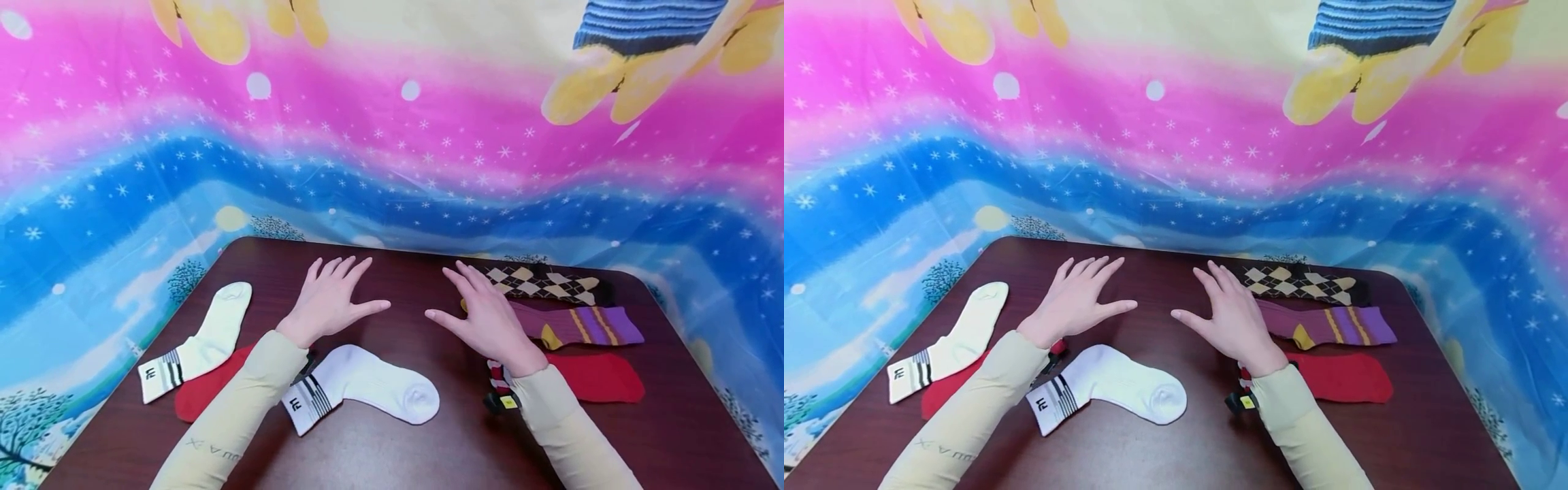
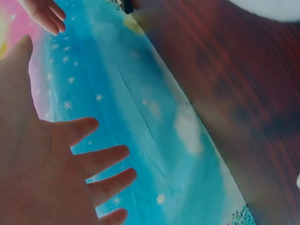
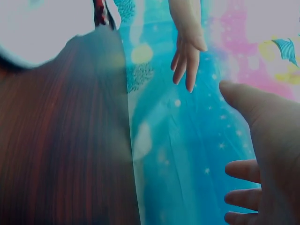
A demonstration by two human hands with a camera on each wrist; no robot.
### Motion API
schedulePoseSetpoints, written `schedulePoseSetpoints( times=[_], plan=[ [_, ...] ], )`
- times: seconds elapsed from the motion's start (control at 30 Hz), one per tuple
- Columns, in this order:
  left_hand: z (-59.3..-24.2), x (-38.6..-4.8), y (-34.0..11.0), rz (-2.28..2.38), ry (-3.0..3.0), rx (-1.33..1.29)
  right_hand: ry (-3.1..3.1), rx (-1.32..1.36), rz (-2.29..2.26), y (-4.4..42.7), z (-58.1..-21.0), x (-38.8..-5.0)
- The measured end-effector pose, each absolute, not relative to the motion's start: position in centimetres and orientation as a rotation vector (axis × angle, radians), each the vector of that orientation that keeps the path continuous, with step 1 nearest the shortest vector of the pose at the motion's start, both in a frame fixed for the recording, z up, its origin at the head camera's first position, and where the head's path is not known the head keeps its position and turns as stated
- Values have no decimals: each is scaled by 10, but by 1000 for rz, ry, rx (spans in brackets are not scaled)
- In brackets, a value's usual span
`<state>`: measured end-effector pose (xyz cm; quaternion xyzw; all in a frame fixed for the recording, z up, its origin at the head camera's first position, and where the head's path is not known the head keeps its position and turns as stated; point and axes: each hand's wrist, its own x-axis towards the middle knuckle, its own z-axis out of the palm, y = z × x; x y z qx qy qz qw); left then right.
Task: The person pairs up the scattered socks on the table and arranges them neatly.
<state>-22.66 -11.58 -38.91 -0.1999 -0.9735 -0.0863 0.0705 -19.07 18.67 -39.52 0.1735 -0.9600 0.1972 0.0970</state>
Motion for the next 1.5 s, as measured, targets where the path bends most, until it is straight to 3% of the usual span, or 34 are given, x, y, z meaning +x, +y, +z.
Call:
schedulePoseSetpoints(
  times=[0.9,1.5],
  plan=[
    [-389,-185,-212,-228,-3056,-550,-2771,788,622,109,-390,-195],
    [-384,-165,-272,-443,-3383,-255,-2824,1119,504,36,-381,-208]
  ],
)
